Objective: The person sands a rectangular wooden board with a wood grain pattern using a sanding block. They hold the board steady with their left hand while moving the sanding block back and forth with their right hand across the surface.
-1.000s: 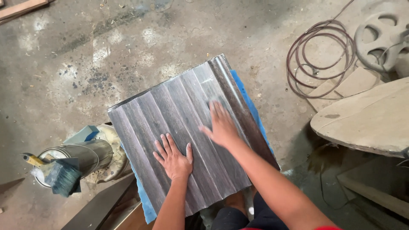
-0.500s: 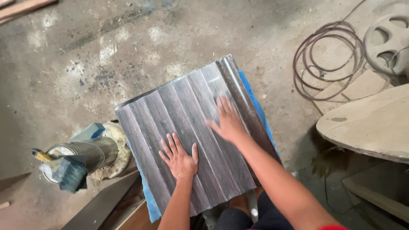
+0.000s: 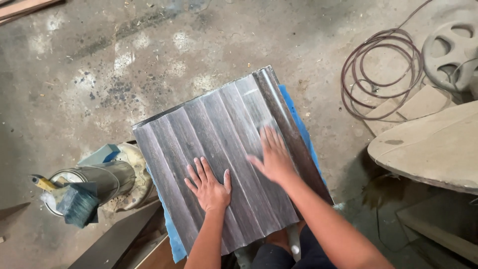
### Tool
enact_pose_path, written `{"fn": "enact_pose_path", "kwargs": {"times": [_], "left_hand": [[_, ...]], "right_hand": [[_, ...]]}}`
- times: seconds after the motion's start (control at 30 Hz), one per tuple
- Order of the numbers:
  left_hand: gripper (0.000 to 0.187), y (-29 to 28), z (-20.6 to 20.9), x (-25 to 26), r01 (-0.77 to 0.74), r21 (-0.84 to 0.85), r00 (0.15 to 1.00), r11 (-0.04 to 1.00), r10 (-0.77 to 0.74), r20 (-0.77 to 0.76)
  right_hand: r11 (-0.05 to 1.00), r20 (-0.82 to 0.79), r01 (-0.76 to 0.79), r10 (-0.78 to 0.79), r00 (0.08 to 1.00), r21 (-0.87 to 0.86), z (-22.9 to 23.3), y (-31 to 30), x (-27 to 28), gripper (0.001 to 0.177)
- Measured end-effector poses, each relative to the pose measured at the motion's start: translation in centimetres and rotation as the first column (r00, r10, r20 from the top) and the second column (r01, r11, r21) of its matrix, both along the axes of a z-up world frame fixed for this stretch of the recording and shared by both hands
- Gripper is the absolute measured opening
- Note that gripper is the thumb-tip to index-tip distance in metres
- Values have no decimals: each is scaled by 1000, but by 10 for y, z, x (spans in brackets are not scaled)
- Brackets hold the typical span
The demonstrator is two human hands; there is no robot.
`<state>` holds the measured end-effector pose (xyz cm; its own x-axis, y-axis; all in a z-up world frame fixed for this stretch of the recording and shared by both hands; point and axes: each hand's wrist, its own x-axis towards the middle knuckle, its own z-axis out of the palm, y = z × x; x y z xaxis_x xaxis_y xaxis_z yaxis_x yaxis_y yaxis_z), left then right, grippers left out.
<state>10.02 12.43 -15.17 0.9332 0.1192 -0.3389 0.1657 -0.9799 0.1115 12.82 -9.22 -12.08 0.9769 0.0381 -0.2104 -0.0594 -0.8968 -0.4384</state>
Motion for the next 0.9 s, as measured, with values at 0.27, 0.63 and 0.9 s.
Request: {"fn": "enact_pose_path", "kwargs": {"times": [0.27,0.63,0.9], "left_hand": [[95,-2,-4,1,5,27,1000,1000,-5,26],[97,1,-10,0,3,-6,999,1000,-2,50],[94,2,-7,-1,14,-16,998,1000,-13,57]], "right_hand": [[1000,133,6,-6,991,0,-42,7,94,98],[992,-13,-72,71,997,-105,-17,-11,-45,102],[998,52,-47,49,997,-29,-25,-3,62,99]]}}
